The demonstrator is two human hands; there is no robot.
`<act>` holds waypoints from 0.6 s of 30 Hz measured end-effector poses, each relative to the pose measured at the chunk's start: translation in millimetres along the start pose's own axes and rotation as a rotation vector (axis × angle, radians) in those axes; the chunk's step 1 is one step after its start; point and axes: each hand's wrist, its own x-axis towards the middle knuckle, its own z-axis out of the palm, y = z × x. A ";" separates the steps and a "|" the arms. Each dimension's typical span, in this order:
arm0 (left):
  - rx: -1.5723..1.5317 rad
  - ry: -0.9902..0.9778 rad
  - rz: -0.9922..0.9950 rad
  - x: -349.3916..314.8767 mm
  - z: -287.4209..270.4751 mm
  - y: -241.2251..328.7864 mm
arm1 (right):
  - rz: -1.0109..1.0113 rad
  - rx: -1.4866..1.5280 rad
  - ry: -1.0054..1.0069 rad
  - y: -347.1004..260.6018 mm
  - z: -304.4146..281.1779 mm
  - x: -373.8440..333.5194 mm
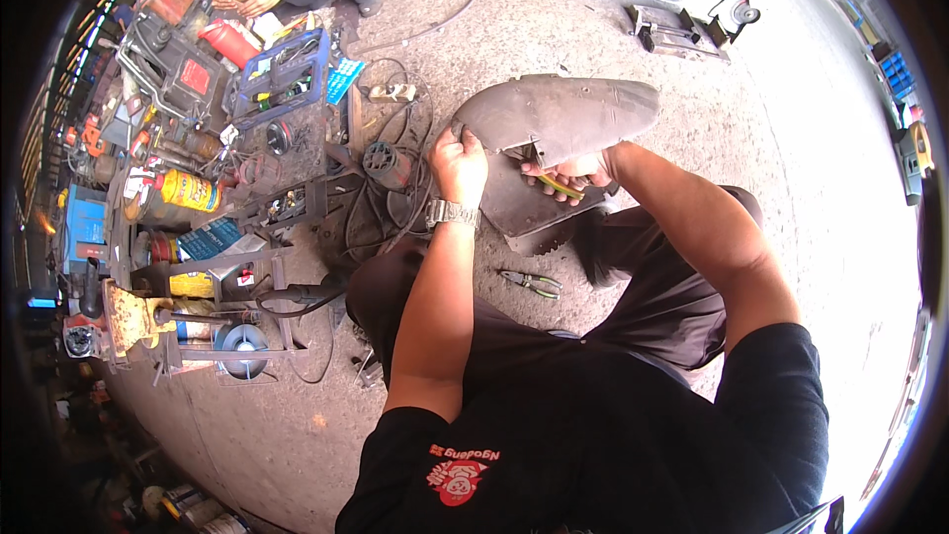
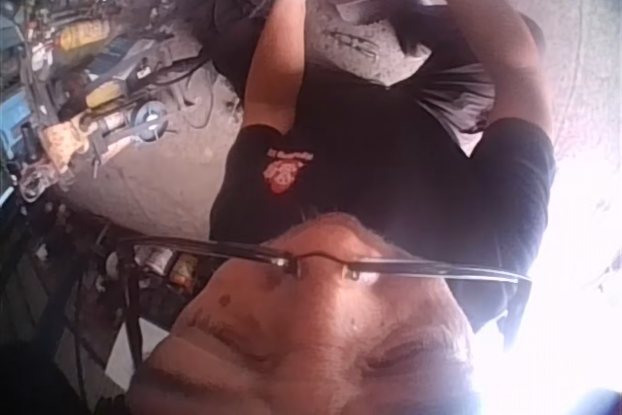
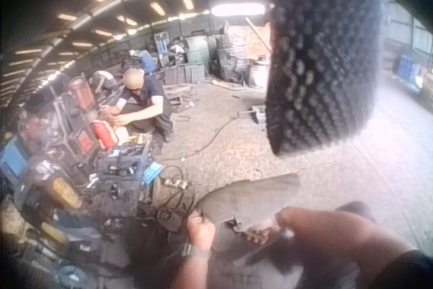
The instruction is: The person sits on the floor and uses a knife and pliers to cut and pry a rectangular section out of a large grey plastic part. They remove the cut piece and continue to trim the edges of the opening.
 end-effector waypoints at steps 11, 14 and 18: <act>0.181 0.060 -0.156 6.1 1.9 -26.7 | -0.232 -1.312 0.727 -3.5 47.4 -10.4; 0.123 0.078 -0.158 4.8 5.0 -18.3 | -0.351 -1.455 0.941 4.3 41.8 -9.8; 0.181 0.058 -0.182 5.2 -0.2 -1.5 | -0.281 -1.509 0.934 -1.7 45.2 -11.6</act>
